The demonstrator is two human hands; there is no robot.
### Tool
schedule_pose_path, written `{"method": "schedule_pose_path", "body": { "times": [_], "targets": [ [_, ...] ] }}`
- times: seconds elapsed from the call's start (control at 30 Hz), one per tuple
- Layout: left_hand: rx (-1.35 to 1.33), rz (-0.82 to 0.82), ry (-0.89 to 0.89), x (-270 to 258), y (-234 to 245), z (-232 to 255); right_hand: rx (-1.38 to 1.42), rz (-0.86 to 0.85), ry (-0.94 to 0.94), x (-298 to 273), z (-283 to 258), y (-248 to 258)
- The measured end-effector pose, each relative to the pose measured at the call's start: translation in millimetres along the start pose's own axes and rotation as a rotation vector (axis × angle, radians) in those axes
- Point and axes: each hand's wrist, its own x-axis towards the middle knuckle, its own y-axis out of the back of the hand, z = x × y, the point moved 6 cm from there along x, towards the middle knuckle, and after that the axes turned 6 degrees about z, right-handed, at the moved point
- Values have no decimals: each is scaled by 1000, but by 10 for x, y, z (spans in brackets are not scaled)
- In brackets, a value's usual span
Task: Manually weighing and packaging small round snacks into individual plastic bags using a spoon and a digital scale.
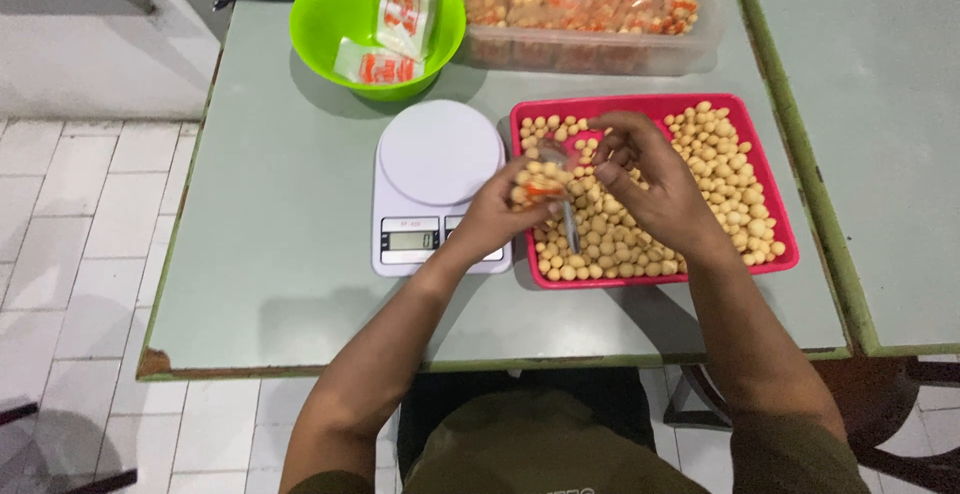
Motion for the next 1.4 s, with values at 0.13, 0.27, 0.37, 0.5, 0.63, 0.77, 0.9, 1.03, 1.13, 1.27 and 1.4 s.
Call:
{"method": "schedule_pose_path", "body": {
  "times": [0.13, 0.27, 0.37, 0.5, 0.63, 0.77, 0.9, 1.03, 1.13, 1.27, 1.4],
  "targets": [
    [-41, -148, 83, -85, -140, -55, -193, -113, 69, 67, -251, -287],
    [-102, -260, 124, -148, -306, 16, -177, -196, 36, 73, -493, -360],
    [-122, -209, -21, -54, -193, 139, -9, -83, 13, 78, 70, 132],
    [-134, 70, -148, 30, 51, 333, 646, 124, -94, 211, 705, 711],
    [-195, 218, -152, 44, 177, 319, -675, 161, -8, 448, 58, 437],
    [-101, 253, -177, 24, 163, 335, -74, 50, -126, 308, -282, 82],
    [1, 287, -132, 19, 145, 190, -286, 67, -10, 379, -166, 35],
    [149, 280, -152, -28, 25, -107, -10, 127, 39, 538, -72, 104],
    [242, -109, -71, -208, -387, -123, -6, 223, 156, 670, -41, 99],
    [285, -953, 213, -650, -873, -426, -78, 119, 206, 795, -218, -333],
    [201, -1201, 366, -907, -972, -293, -97, -137, 6, 826, -506, -949]
  ]
}}
